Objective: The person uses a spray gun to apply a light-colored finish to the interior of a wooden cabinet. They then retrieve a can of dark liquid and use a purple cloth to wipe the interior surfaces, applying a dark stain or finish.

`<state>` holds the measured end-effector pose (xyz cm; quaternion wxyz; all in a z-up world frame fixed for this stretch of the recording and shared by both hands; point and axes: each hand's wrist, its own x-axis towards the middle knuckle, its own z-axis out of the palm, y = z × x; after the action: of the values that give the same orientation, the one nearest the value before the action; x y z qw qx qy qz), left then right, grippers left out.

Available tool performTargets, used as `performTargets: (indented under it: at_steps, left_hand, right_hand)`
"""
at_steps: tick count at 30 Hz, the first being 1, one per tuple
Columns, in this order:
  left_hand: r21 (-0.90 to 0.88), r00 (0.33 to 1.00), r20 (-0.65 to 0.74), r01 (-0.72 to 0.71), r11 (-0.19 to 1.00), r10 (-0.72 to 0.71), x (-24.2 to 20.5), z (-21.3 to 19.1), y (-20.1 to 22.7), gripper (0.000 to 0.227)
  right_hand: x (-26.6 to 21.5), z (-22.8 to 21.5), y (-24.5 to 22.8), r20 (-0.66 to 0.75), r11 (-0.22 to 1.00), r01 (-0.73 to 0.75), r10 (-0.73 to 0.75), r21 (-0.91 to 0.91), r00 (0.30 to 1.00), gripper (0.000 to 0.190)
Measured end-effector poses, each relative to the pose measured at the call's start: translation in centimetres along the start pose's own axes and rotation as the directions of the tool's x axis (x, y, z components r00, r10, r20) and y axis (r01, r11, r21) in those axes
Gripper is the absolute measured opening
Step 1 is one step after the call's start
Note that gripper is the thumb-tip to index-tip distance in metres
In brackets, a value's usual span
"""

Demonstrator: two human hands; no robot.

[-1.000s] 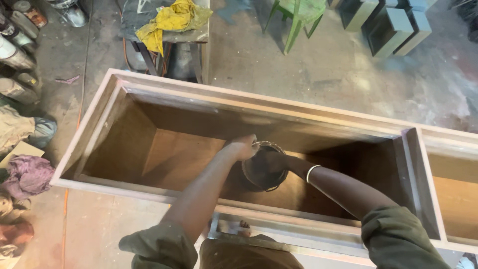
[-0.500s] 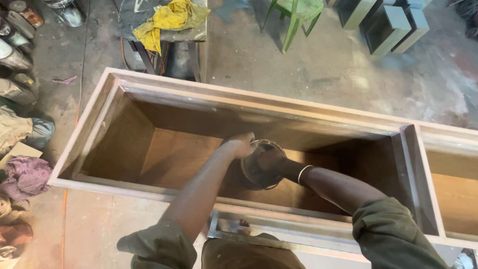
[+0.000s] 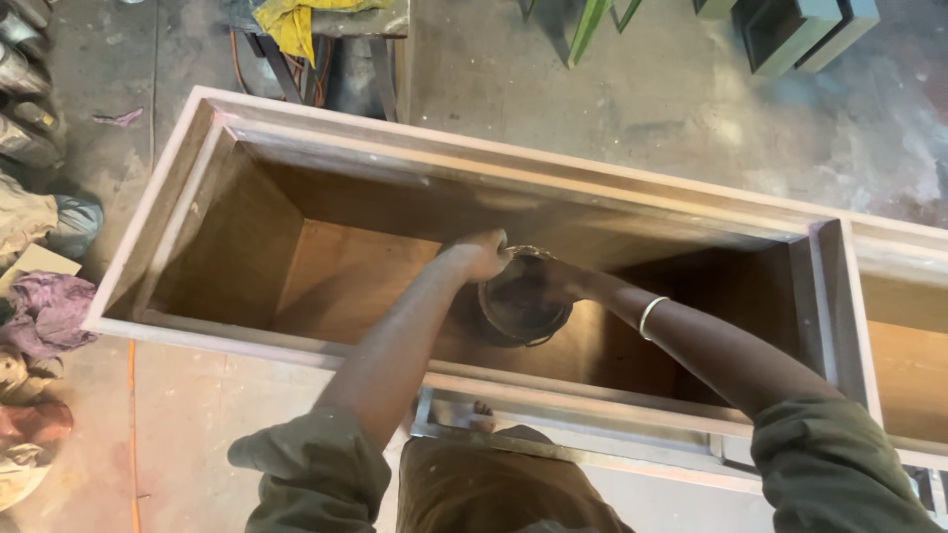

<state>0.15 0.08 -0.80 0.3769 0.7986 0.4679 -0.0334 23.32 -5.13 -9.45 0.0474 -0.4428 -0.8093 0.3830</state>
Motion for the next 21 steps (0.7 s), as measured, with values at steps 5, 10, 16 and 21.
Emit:
performTargets:
  at_steps: [5, 10, 16, 21]
  left_hand:
    - [0.002, 1.0, 0.009, 0.027, 1.0, -0.027, -0.4, -0.3, 0.3, 0.038]
    - [-0.017, 0.999, -0.001, 0.034, 0.999, -0.034, -0.7, -0.8, 0.3, 0.038]
    - [-0.005, 1.0, -0.004, 0.02, 1.0, -0.02, -0.8, -0.8, 0.8, 0.034]
    - [-0.001, 1.0, 0.003, 0.028, 1.0, -0.028, -0.9, -0.8, 0.8, 0.031]
  right_hand:
    - [-1.1, -1.9, -0.7, 0.314, 0.771, -0.446, 0.329, 0.455, 0.89, 0.066]
    - [-1.8, -1.2, 4.0, 0.116, 0.889, -0.288, 0.264, 0.356, 0.958, 0.047]
    - [-1.8, -0.2, 7.6, 0.098, 0.819, -0.177, 0.147, 0.546, 0.984, 0.05]
    - [-2.1, -1.7, 3.3, 0.205, 0.796, -0.298, 0.221, 0.527, 0.953, 0.061]
